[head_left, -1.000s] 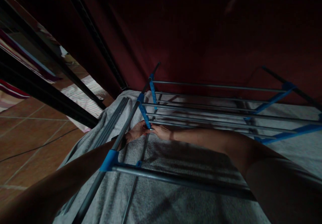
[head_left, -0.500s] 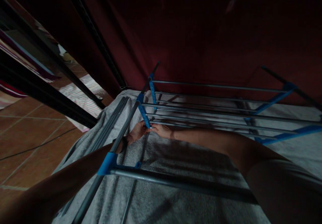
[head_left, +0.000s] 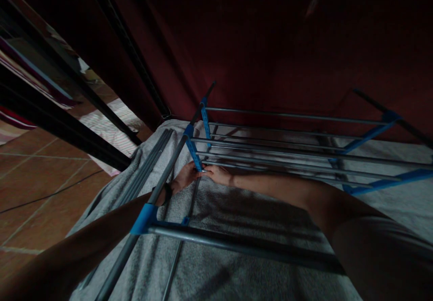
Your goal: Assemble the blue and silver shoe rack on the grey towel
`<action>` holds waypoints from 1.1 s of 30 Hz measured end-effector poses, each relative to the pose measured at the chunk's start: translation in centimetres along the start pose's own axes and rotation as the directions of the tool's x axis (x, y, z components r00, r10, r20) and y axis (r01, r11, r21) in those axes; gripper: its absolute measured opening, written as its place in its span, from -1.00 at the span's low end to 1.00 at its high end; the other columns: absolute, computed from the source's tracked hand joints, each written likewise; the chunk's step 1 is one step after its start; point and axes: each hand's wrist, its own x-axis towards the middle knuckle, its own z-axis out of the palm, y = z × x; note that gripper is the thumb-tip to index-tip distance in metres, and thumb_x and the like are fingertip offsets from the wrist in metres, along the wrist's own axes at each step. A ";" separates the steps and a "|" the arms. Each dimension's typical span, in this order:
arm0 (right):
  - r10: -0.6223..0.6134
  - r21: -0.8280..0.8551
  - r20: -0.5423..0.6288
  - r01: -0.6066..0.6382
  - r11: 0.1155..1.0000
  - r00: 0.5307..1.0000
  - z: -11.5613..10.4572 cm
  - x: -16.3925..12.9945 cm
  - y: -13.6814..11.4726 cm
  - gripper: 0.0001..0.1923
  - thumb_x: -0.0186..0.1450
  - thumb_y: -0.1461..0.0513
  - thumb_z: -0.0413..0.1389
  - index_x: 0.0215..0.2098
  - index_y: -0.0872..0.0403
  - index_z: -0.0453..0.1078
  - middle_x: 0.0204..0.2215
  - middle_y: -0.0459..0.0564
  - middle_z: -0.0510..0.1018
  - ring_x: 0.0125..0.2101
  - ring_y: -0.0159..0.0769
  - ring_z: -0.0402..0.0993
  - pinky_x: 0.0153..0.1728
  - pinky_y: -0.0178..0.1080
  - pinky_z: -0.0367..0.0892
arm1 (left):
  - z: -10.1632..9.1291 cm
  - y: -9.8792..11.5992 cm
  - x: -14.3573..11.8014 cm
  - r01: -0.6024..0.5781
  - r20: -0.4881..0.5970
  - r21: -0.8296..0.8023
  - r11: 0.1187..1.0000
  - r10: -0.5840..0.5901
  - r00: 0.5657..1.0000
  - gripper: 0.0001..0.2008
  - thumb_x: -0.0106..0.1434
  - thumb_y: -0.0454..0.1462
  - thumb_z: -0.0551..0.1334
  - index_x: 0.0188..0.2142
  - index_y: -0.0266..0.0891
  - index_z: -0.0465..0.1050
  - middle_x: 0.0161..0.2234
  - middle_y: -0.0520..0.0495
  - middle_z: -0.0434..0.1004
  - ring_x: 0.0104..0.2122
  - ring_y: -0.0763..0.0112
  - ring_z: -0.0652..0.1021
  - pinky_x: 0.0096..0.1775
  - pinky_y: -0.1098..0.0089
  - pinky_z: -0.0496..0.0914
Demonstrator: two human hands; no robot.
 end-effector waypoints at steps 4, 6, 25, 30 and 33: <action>0.007 -0.017 0.011 -0.007 1.000 1.000 -0.3 0.0 -0.1 -0.76 0.41 0.19 0.08 -0.08 0.05 0.57 -0.31 -0.08 0.61 -0.29 -0.32 0.51 -0.20 -0.33 0.31 | 0.1 -0.1 -0.1 0.011 0.001 -0.026 1.000 -0.011 1.000 -0.62 -0.09 -0.05 0.50 -0.36 -0.22 0.52 -0.39 -0.10 0.52 -0.36 0.24 0.45 -0.34 0.28 0.38; 0.009 -0.021 0.012 -0.009 1.000 1.000 -0.3 0.0 -0.2 -0.76 0.40 0.20 0.08 -0.07 0.06 0.56 -0.30 -0.07 0.61 -0.28 -0.32 0.51 -0.21 -0.34 0.31 | 0.1 -0.3 -0.1 0.019 -0.004 -0.061 0.998 -0.019 1.000 -0.61 -0.10 -0.07 0.51 -0.34 -0.21 0.52 -0.36 -0.11 0.53 -0.32 0.22 0.46 -0.29 0.26 0.40; -0.017 0.063 -0.015 0.018 0.998 1.000 0.6 0.7 0.3 -0.79 0.39 0.23 0.10 -0.12 0.12 0.55 -0.19 0.01 0.62 -0.17 -0.28 0.50 -0.11 -0.30 0.34 | 0.3 -0.5 0.2 0.008 0.014 -0.063 0.998 -0.007 1.000 -0.53 -0.13 -0.05 0.52 -0.31 -0.26 0.49 -0.26 -0.11 0.54 -0.18 0.17 0.47 -0.12 0.21 0.43; -0.071 0.126 -0.023 0.074 0.989 0.997 0.7 0.9 0.4 -0.79 0.37 0.27 0.11 -0.06 0.08 0.52 -0.11 -0.03 0.61 -0.10 -0.29 0.50 -0.04 -0.30 0.32 | 0.3 -0.5 0.0 0.003 0.018 -0.073 0.997 -0.002 1.000 -0.58 -0.13 -0.07 0.52 -0.36 -0.21 0.49 -0.23 -0.16 0.56 -0.13 0.10 0.46 -0.10 0.20 0.42; -0.083 0.160 -0.036 0.087 0.983 0.996 0.9 0.8 0.2 -0.77 0.37 0.30 0.09 -0.05 0.06 0.50 -0.11 -0.05 0.61 -0.09 -0.31 0.50 -0.02 -0.30 0.31 | 0.6 -0.5 0.1 -0.004 0.003 -0.101 0.995 0.005 1.000 -0.58 -0.14 -0.05 0.52 -0.38 -0.22 0.47 -0.26 -0.14 0.55 -0.16 0.11 0.48 -0.11 0.18 0.42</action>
